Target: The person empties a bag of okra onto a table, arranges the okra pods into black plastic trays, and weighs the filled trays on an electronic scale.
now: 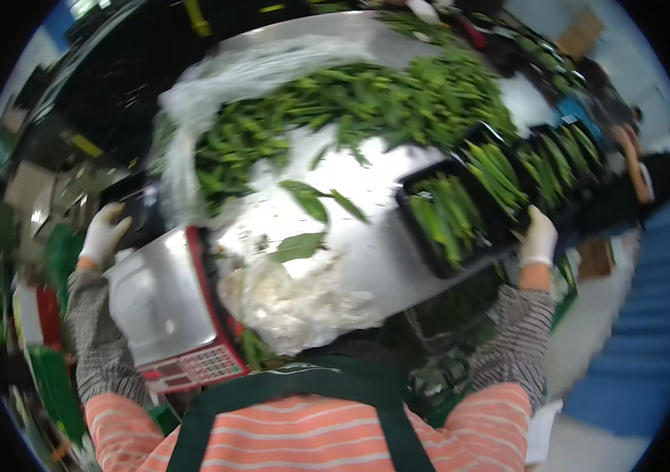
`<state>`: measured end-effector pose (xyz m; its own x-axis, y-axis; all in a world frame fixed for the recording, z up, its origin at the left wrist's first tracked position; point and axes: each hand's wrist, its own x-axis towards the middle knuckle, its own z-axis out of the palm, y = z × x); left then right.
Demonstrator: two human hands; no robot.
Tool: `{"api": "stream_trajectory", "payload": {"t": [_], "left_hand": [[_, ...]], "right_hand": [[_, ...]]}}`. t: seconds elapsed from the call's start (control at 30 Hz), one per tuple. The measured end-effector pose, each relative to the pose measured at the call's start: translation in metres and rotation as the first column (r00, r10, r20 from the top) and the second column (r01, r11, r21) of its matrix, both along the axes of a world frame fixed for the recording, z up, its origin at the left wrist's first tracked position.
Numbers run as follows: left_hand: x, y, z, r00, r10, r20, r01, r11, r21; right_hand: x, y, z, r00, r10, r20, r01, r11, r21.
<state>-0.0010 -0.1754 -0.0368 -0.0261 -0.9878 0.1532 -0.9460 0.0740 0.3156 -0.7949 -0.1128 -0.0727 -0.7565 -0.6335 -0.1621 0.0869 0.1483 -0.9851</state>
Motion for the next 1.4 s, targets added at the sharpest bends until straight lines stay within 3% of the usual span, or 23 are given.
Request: {"api": "stream_trajectory", "payload": {"t": [0.07,0.13,0.23,0.37,0.47,0.53,0.6,0.7,0.77,0.83,0.87,0.9,1.0,1.03,1.13,1.3,1.4], "left_hand": [[0.006,-0.001,-0.002,0.998,0.023,-0.056,-0.005,0.955,0.298],[0.016,0.001,-0.014,0.996,0.061,-0.057,-0.037,0.932,0.361],[0.02,-0.002,-0.026,0.979,-0.091,0.184,0.022,0.937,0.349],[0.018,-0.001,-0.034,0.948,-0.06,0.311,-0.032,0.959,0.283],[0.006,0.0,-0.018,0.948,-0.024,0.317,-0.064,0.963,0.262],[0.013,0.005,-0.015,0.947,-0.07,0.314,0.046,0.996,0.083],[0.012,0.01,0.005,0.979,-0.035,0.202,0.006,0.99,0.144],[0.002,0.037,0.036,0.969,-0.091,0.23,0.131,0.977,-0.169],[-0.018,0.07,0.056,0.961,-0.088,0.261,0.166,0.941,-0.294],[-0.028,0.108,0.051,0.983,-0.051,0.178,0.096,0.963,-0.254],[-0.039,0.125,0.046,0.984,-0.096,0.148,0.129,0.964,-0.233],[-0.05,0.139,0.042,0.973,-0.133,0.191,0.169,0.967,-0.189],[-0.055,0.168,0.015,0.967,-0.133,0.217,0.129,0.991,0.032],[-0.067,0.168,0.024,0.97,-0.116,0.212,0.116,0.993,0.013],[-0.12,0.161,0.064,0.981,-0.106,0.163,0.114,0.992,-0.044],[-0.191,0.091,0.071,0.95,-0.311,0.037,0.313,0.939,-0.144],[-0.241,0.029,0.015,0.876,-0.481,0.018,0.482,0.875,-0.046]], "right_hand": [[0.0,0.002,0.0,1.0,0.009,-0.004,-0.01,0.999,-0.05],[-0.012,0.001,-0.012,0.998,-0.011,-0.061,0.01,1.0,-0.017],[-0.011,0.0,-0.014,0.995,0.023,-0.102,-0.015,0.997,0.079],[-0.001,0.01,0.0,0.994,0.112,-0.013,-0.108,0.979,0.17],[-0.003,0.016,0.008,0.99,0.048,-0.131,-0.026,0.986,0.162],[-0.021,0.019,0.004,0.951,0.048,-0.305,-0.042,0.999,0.028],[0.005,0.022,0.031,0.911,0.029,-0.412,-0.04,0.999,-0.017],[0.075,0.026,0.072,0.86,0.195,-0.471,-0.245,0.969,-0.046],[0.142,0.022,0.082,0.775,0.351,-0.525,-0.44,0.896,-0.05],[0.205,0.011,0.075,0.674,0.592,-0.441,-0.603,0.787,0.135],[0.218,-0.003,0.037,0.572,0.661,-0.485,-0.705,0.699,0.121],[0.236,-0.015,0.007,0.402,0.639,-0.656,-0.731,0.655,0.19],[0.286,-0.051,-0.055,0.175,0.694,-0.698,-0.663,0.607,0.438],[0.3,-0.062,-0.058,0.138,0.799,-0.585,-0.591,0.541,0.599],[0.325,-0.083,-0.086,0.056,0.827,-0.559,-0.518,0.503,0.692],[0.309,-0.088,-0.097,0.226,0.773,-0.593,-0.6,0.59,0.541],[0.283,-0.082,-0.086,0.323,0.766,-0.556,-0.605,0.619,0.501]]}}
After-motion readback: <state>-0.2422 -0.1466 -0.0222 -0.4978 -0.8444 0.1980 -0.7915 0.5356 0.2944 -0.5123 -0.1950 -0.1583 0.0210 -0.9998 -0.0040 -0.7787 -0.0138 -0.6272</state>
